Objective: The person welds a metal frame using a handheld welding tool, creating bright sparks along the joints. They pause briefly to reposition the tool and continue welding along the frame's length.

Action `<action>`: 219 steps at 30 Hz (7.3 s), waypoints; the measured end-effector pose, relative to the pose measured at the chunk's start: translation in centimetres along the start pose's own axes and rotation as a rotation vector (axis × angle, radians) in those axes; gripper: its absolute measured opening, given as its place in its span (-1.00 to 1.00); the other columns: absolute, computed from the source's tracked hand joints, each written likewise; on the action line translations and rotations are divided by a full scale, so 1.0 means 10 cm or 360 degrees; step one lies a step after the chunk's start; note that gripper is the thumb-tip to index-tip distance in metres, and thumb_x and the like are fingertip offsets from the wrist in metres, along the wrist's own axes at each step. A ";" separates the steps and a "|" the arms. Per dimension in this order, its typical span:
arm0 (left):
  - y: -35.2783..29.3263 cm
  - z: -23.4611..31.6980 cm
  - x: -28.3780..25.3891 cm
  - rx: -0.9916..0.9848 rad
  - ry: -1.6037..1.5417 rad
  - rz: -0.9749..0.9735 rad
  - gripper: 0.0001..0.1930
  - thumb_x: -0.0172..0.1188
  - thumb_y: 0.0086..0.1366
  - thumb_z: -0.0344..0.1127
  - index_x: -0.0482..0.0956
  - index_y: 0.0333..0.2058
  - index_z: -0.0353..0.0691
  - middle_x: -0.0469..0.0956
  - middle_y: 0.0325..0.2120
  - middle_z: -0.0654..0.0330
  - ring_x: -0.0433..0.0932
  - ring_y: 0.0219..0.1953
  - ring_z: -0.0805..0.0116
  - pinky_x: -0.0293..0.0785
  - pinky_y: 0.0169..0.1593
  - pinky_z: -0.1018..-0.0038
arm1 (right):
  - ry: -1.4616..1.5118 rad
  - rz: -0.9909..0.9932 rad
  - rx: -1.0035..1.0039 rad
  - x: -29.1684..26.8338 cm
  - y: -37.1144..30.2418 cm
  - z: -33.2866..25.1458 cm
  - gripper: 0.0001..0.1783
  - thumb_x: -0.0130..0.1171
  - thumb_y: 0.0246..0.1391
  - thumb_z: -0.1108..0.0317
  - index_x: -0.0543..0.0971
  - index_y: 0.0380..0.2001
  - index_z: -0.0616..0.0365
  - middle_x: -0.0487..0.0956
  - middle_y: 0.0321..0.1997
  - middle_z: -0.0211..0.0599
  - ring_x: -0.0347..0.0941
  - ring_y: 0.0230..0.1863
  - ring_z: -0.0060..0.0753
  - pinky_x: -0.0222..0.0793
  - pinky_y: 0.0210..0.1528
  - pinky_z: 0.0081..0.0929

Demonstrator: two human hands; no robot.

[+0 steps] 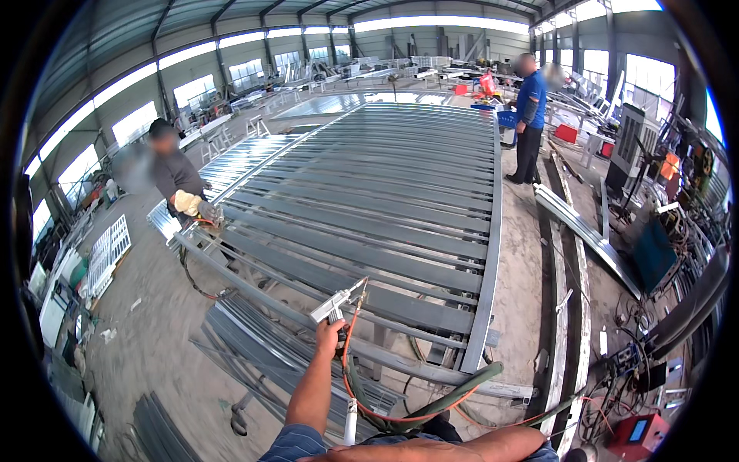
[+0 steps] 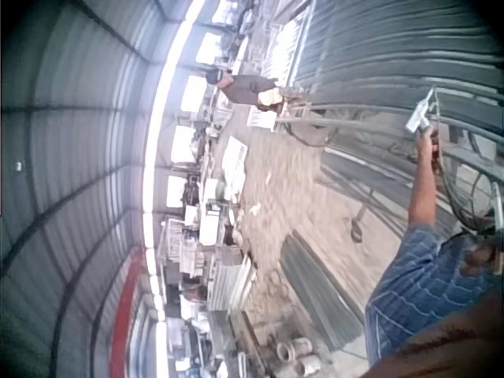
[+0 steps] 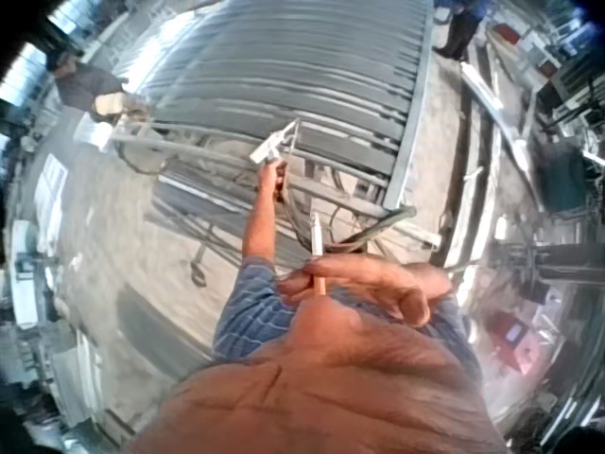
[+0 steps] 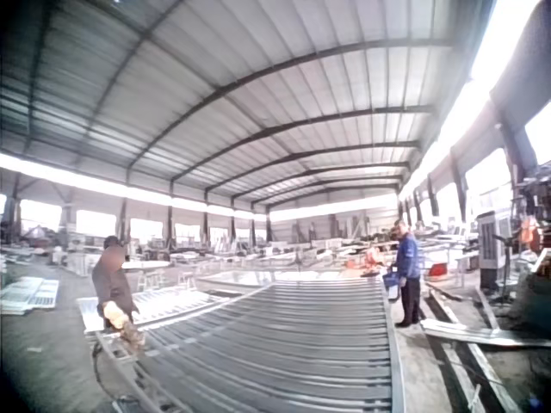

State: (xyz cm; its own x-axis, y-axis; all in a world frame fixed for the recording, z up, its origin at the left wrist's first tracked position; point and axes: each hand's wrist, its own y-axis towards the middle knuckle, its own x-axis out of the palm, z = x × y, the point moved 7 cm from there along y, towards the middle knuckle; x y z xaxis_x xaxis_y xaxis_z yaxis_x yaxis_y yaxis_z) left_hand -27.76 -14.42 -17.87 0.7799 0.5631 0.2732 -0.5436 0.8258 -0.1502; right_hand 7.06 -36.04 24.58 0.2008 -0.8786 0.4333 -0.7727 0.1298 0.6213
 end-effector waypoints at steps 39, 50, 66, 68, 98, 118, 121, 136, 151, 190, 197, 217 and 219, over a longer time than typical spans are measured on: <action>-0.06 0.05 0.05 0.0021 0.0159 0.0129 -0.70 0.37 0.25 -0.26 0.62 -0.14 -0.33 0.67 -0.28 0.17 0.63 -0.28 0.31 0.54 -0.16 0.32 | -0.2308 0.0051 0.0545 -1.26 1.35 0.95 -0.09 0.28 0.22 0.16 0.12 0.49 0.32 0.63 0.08 0.16 0.64 -0.03 0.22 0.49 0.08 -0.02; 0.03 -0.08 -0.07 0.0094 0.0163 0.0146 -0.76 0.35 0.23 -0.26 0.66 -0.25 -0.32 0.70 -0.35 0.16 0.62 -0.40 0.34 0.52 -0.23 0.32 | -0.0465 0.0162 0.0704 -0.51 0.41 0.15 0.01 0.12 0.41 -0.11 -0.06 0.59 0.28 0.34 0.44 0.06 0.55 0.13 -0.24 0.45 0.15 -0.34; 0.01 -0.06 0.14 -0.0123 -0.0119 0.0082 -0.74 0.29 0.29 -0.49 0.47 -0.09 -0.36 0.58 -0.33 0.11 0.63 -0.40 0.31 0.63 -0.33 0.33 | -0.0323 0.0708 -0.0013 0.59 -0.07 -0.72 -0.10 0.01 0.35 -0.19 0.26 0.36 0.48 0.41 0.34 0.33 0.37 0.39 0.14 0.25 0.48 0.05; 0.02 -0.03 0.02 -0.0097 -0.0124 0.0075 -0.75 0.29 0.30 -0.48 0.47 -0.09 -0.36 0.58 -0.33 0.11 0.63 -0.40 0.31 0.63 -0.33 0.33 | -0.0389 0.0845 0.0030 0.68 0.00 -0.80 -0.21 0.03 0.36 -0.09 0.33 0.29 0.49 0.47 0.28 0.32 0.43 0.33 0.11 0.32 0.43 0.00; 0.01 -0.02 0.02 -0.0084 -0.0155 0.0122 -0.75 0.31 0.31 -0.41 0.52 -0.10 -0.37 0.61 -0.32 0.13 0.64 -0.37 0.32 0.62 -0.29 0.34 | -0.2187 0.2579 0.0192 -2.17 -2.79 -0.52 -0.24 0.24 0.36 0.23 0.22 0.48 0.28 0.52 0.34 0.07 0.51 0.29 -0.03 0.49 0.24 -0.17; -0.01 0.02 0.11 -0.0093 -0.0173 0.0114 -0.80 0.30 0.29 -0.46 0.54 -0.15 -0.38 0.60 -0.32 0.12 0.62 -0.36 0.32 0.62 -0.29 0.36 | -0.2578 0.3010 0.1568 -2.74 -4.76 -0.30 -0.15 0.27 0.18 0.06 0.28 0.37 0.41 0.53 0.23 0.39 0.50 0.24 0.34 0.45 0.26 0.04; -0.06 0.00 0.17 -0.0090 -0.0175 0.0118 -0.77 0.30 0.29 -0.44 0.55 -0.12 -0.39 0.61 -0.33 0.13 0.63 -0.35 0.31 0.61 -0.30 0.36 | -0.2710 0.2985 0.1528 -2.72 -4.73 -0.33 -0.19 0.27 0.18 0.08 0.34 0.34 0.39 0.59 0.16 0.34 0.54 0.19 0.32 0.47 0.23 0.04; -0.03 -0.03 0.07 -0.0134 -0.0243 0.0090 -0.84 0.30 0.29 -0.49 0.54 -0.18 -0.34 0.60 -0.41 0.15 0.66 -0.46 0.31 0.64 -0.40 0.35 | -0.2728 0.3009 0.1623 -2.80 -4.80 -0.28 -0.35 0.25 0.18 0.22 0.44 0.29 0.30 0.64 0.10 0.23 0.58 0.15 0.25 0.46 0.23 0.00; -0.05 -0.02 0.08 -0.0150 -0.0135 0.0061 -0.80 0.34 0.28 -0.36 0.57 -0.19 -0.31 0.66 -0.37 0.11 0.67 -0.42 0.29 0.62 -0.38 0.34 | -0.2814 0.2966 0.1484 -2.82 -4.89 -0.25 -0.29 0.23 0.14 0.23 0.40 0.32 0.33 0.64 0.12 0.23 0.57 0.16 0.22 0.44 0.24 0.01; -0.03 0.03 0.03 -0.0366 0.0188 0.0171 -0.74 0.29 0.33 -0.19 0.51 -0.10 -0.13 0.58 -0.34 0.29 0.56 -0.31 0.40 0.53 -0.27 0.31 | -0.2253 0.3203 0.1543 -2.64 -4.73 -0.30 -0.26 0.18 0.12 0.06 0.39 0.30 0.27 0.63 0.20 0.11 0.58 0.16 0.22 0.49 0.21 -0.01; 0.05 0.19 -0.37 -0.0319 -0.0020 0.0227 -0.73 0.19 0.42 -0.15 0.49 0.00 -0.09 0.70 -0.16 0.18 0.61 -0.34 0.35 0.60 -0.28 0.36 | -0.1800 0.3105 0.1390 -2.76 -4.70 -0.15 -0.22 0.19 0.10 0.08 0.35 0.33 0.28 0.64 0.18 0.09 0.63 0.06 0.16 0.52 0.13 -0.03; -3.21 4.46 -1.36 0.1051 0.0169 0.0370 -0.42 -0.08 0.63 0.04 0.42 0.33 -0.34 0.52 -0.23 0.27 0.44 -0.26 0.47 0.40 -0.07 0.53 | -0.1739 0.2754 0.1466 -3.10 -5.22 -0.18 -0.10 0.17 0.33 0.14 0.01 0.52 0.35 0.41 0.39 0.28 0.63 0.06 0.02 0.50 0.12 -0.19; -3.56 4.44 -1.77 0.1074 0.0080 0.0135 -0.47 -0.12 0.64 -0.10 0.30 0.32 -0.46 0.51 -0.16 0.11 0.49 -0.16 0.36 0.49 0.08 0.42 | -0.1761 0.2696 0.1451 -3.14 -5.15 -0.17 -0.10 0.17 0.33 0.16 0.02 0.52 0.37 0.40 0.40 0.26 0.64 0.03 -0.01 0.51 0.11 -0.19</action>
State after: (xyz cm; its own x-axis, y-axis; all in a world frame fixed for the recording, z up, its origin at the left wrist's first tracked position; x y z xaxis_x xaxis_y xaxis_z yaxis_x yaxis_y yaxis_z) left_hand -36.00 -55.14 24.87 0.7308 0.6392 0.2395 -0.6651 0.5877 0.4607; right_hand 41.60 -14.37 -19.95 -0.8253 -0.0846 -0.5583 0.1407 0.9267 -0.3484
